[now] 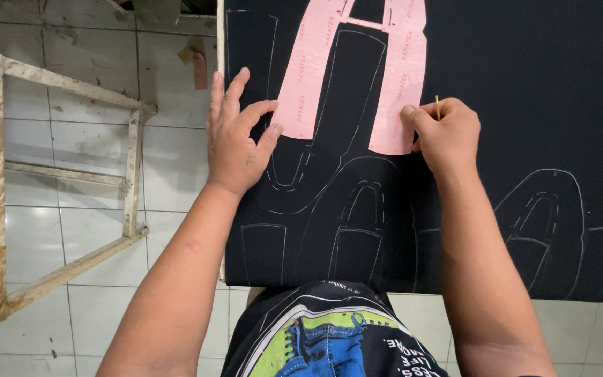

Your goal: The person places pink paper shoe-pattern templates on a black fabric surface and uses a small pencil to trace the outlines. They reposition the templates multiple times to align with pre-drawn lines on the fabric and continue tracing each section.

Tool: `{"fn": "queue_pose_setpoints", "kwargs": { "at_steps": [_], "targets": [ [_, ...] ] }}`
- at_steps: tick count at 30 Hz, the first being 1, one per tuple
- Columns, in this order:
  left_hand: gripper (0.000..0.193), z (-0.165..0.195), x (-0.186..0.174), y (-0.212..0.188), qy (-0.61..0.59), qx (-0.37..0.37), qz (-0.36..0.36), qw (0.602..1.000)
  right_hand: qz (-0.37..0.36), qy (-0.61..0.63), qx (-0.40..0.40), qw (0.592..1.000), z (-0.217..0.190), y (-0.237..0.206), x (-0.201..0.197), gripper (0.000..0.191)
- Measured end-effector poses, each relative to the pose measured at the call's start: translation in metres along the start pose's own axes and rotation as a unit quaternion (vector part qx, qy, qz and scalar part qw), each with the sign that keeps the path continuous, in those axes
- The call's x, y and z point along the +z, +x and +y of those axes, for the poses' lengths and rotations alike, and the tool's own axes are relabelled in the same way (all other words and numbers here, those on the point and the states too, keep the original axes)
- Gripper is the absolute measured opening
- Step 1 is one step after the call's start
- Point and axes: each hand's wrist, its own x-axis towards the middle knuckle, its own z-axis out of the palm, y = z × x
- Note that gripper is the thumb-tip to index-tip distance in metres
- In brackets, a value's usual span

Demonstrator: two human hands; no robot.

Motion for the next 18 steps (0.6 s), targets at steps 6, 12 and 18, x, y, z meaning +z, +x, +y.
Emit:
{"fn": "queue_pose_setpoints", "kwargs": {
  "at_steps": [6, 12, 18],
  "targets": [
    [0.024, 0.0017, -0.0003, 0.0016, 0.01, -0.001, -0.004, 1.0, -0.002, 0.018, -0.025, 1.0, -0.0023, -0.0012, 0.0002, 0.02],
    [0.024, 0.0037, 0.0004, 0.0028, 0.015, -0.017, -0.01, 1.0, -0.003, 0.01, -0.001, 1.0, -0.0045, -0.0029, 0.0, 0.021],
    [0.025, 0.0025, 0.0017, 0.0023, 0.016, -0.014, -0.005, 1.0, 0.009, 0.005, -0.001, 1.0, -0.0051, -0.0051, 0.001, 0.023]
  ]
}}
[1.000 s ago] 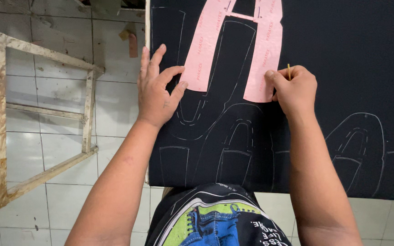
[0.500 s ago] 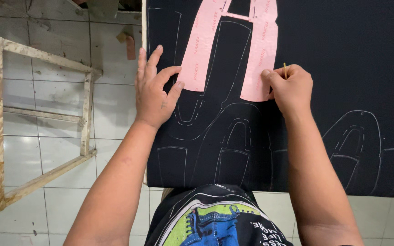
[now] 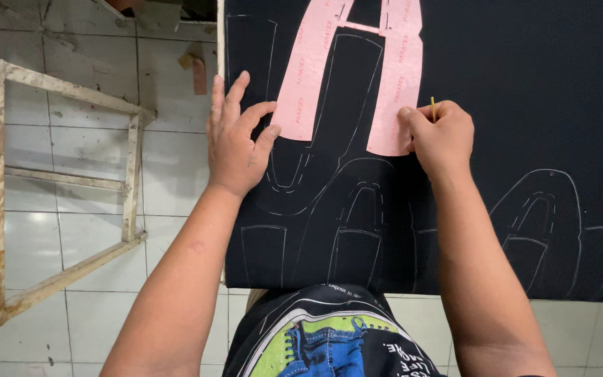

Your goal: The person places pink paper shoe-pattern templates on a black fabric surface and uses a small pencil to trace the outlines. They reposition the templates multiple times to align with pre-drawn lines on the fabric and continue tracing each section.

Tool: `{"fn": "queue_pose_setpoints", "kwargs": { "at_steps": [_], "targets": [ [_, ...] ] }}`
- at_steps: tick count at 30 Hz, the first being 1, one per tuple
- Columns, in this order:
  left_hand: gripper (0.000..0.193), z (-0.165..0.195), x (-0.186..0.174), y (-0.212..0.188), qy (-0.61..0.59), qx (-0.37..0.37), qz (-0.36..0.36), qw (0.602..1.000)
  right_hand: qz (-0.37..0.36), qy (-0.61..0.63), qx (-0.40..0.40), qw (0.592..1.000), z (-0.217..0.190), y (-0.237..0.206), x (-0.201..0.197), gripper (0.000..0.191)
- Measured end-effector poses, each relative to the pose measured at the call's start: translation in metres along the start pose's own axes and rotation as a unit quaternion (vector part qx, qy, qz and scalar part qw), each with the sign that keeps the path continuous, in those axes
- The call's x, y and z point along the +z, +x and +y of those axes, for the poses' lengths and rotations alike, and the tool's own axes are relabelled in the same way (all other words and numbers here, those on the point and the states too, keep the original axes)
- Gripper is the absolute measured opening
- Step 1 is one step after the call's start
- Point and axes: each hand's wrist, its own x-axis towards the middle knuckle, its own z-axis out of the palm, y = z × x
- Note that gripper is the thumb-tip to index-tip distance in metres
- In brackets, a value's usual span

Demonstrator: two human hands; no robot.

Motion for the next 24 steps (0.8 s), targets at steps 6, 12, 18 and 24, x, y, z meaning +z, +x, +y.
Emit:
{"fn": "queue_pose_setpoints", "kwargs": {
  "at_steps": [6, 12, 18, 24],
  "targets": [
    [0.025, -0.0016, 0.0003, -0.0005, -0.005, 0.005, 0.004, 1.0, 0.014, -0.047, 0.026, 0.998, -0.0033, -0.0019, 0.0023, 0.022],
    [0.022, -0.0021, -0.0005, -0.0027, -0.005, 0.024, 0.013, 1.0, -0.002, 0.0, -0.002, 1.0, -0.0032, -0.002, 0.0001, 0.023],
    [0.021, -0.002, -0.0003, -0.0004, -0.027, 0.018, 0.025, 0.999, 0.0, -0.011, 0.007, 1.0, 0.0004, 0.001, 0.0009, 0.021],
    [0.023, -0.0007, 0.0015, 0.0008, -0.026, 0.003, 0.024, 0.999, -0.008, 0.021, -0.015, 1.0, 0.0046, 0.0018, 0.0002, 0.02]
  ]
}}
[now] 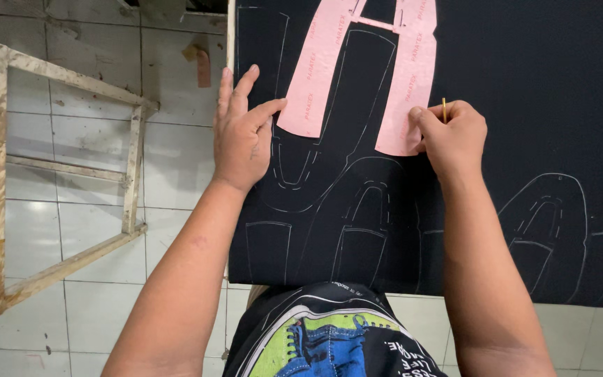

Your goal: The person places pink paper shoe-pattern templates on a black fabric surface and uses a small pencil to trace the outlines. They reposition the templates multiple times to align with pre-drawn lines on the fabric and continue tracing each section.

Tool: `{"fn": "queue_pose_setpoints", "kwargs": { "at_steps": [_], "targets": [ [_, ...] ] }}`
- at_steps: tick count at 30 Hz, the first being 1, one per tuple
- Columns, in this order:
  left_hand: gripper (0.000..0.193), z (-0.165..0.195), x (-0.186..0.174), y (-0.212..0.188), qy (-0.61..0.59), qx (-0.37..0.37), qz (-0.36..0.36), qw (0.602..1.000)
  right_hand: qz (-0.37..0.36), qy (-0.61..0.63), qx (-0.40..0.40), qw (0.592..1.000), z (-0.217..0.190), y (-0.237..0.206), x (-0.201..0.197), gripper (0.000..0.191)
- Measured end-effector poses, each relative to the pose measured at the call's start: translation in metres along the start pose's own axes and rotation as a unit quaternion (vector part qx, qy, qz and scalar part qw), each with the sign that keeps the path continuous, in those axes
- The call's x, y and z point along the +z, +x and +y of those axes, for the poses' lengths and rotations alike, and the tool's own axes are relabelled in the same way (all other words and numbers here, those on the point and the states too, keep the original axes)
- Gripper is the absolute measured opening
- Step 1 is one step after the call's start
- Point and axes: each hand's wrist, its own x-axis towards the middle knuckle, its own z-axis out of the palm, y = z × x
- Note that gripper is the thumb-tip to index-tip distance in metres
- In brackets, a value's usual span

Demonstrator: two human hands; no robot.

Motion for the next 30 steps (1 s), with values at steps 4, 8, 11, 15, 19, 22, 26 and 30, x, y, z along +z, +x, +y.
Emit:
{"fn": "queue_pose_setpoints", "kwargs": {
  "at_steps": [4, 8, 11, 15, 19, 22, 26, 30],
  "targets": [
    [0.024, -0.0001, -0.0007, 0.0006, -0.006, -0.007, -0.002, 1.0, 0.008, -0.024, 0.02, 0.999, 0.0018, 0.0009, 0.0018, 0.02],
    [0.021, 0.0002, -0.0007, 0.0014, -0.009, -0.006, 0.001, 1.0, 0.005, -0.019, 0.006, 1.0, 0.0042, 0.0015, 0.0014, 0.02],
    [0.02, 0.0004, -0.0015, 0.0009, -0.011, -0.004, 0.003, 1.0, -0.001, 0.003, -0.009, 1.0, 0.0062, 0.0011, 0.0003, 0.021],
    [0.02, 0.0011, -0.0029, -0.0008, -0.008, -0.001, -0.005, 1.0, -0.001, 0.013, -0.008, 1.0, 0.0076, 0.001, 0.0003, 0.021],
    [0.024, 0.0028, -0.0038, 0.0003, -0.004, 0.0, -0.003, 1.0, 0.005, -0.027, -0.005, 1.0, 0.0078, 0.0019, 0.0004, 0.021],
    [0.025, 0.0031, -0.0048, 0.0009, 0.006, 0.003, -0.005, 1.0, 0.003, -0.008, -0.024, 1.0, 0.0084, 0.002, 0.0, 0.022],
    [0.023, 0.0045, -0.0011, 0.0002, 0.032, 0.002, -0.012, 0.999, 0.007, -0.003, -0.01, 1.0, 0.0092, 0.0022, -0.0001, 0.021],
    [0.027, 0.0039, -0.0006, 0.0008, 0.034, 0.023, -0.008, 0.999, 0.011, 0.001, 0.005, 1.0, 0.0086, 0.0036, -0.0001, 0.019]
  ]
}}
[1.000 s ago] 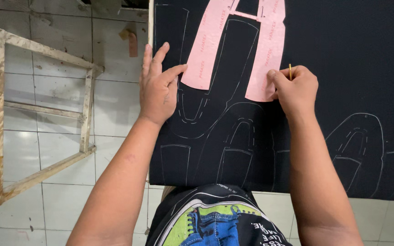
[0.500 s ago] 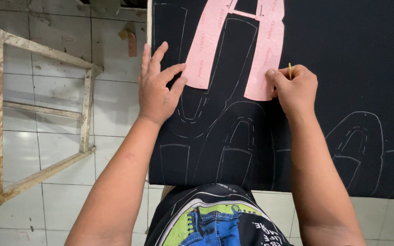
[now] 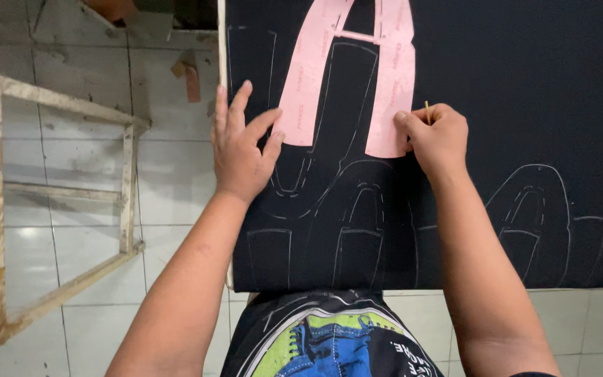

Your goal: The person places pink paper shoe-pattern templates on a black fabric surface and uses a small pencil to trace the outlines. They reposition the templates multiple times to align with pre-drawn lines on the fabric and continue tracing each section.

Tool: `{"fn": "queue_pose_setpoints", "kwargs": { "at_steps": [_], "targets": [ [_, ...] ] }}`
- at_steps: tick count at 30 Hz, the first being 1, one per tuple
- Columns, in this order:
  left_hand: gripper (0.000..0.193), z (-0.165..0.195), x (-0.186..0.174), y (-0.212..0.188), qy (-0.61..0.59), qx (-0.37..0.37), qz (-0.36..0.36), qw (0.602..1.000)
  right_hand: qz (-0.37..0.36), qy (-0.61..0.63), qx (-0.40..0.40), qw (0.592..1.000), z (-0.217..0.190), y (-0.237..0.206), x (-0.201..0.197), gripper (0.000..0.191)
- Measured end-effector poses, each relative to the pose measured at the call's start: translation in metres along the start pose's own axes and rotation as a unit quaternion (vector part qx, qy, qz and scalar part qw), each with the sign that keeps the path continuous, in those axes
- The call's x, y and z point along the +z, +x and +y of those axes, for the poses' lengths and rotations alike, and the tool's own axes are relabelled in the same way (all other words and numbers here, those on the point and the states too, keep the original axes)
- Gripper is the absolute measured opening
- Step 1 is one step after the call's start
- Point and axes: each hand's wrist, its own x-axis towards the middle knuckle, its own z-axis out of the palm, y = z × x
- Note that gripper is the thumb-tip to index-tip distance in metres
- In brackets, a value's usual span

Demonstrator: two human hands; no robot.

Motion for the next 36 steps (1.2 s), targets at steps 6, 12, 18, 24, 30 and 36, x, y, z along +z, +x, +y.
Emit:
{"fn": "queue_pose_setpoints", "kwargs": {
  "at_steps": [6, 12, 18, 24, 30, 36],
  "targets": [
    [0.028, 0.005, -0.004, -0.001, 0.009, 0.013, -0.011, 1.0, 0.009, 0.043, 0.004, 0.999, -0.003, -0.003, 0.0, 0.019],
    [0.021, 0.029, -0.003, 0.003, 0.175, 0.074, -0.038, 0.981, 0.023, 0.048, 0.039, 0.998, -0.005, -0.007, 0.0, 0.018],
    [0.023, 0.025, 0.008, 0.014, 0.104, 0.096, -0.045, 0.989, 0.021, 0.037, 0.02, 0.999, 0.0, -0.006, 0.001, 0.025],
    [0.04, 0.018, 0.004, 0.004, 0.081, 0.127, -0.019, 0.988, 0.014, -0.096, -0.08, 0.992, 0.013, -0.035, -0.015, 0.042],
    [0.049, 0.022, -0.001, 0.005, 0.05, 0.125, -0.04, 0.99, -0.053, -0.145, -0.076, 0.985, 0.023, -0.05, -0.021, 0.06],
    [0.05, 0.023, -0.004, 0.007, 0.041, 0.121, -0.042, 0.991, -0.051, -0.171, -0.099, 0.979, 0.023, -0.047, -0.02, 0.059]
  ]
}}
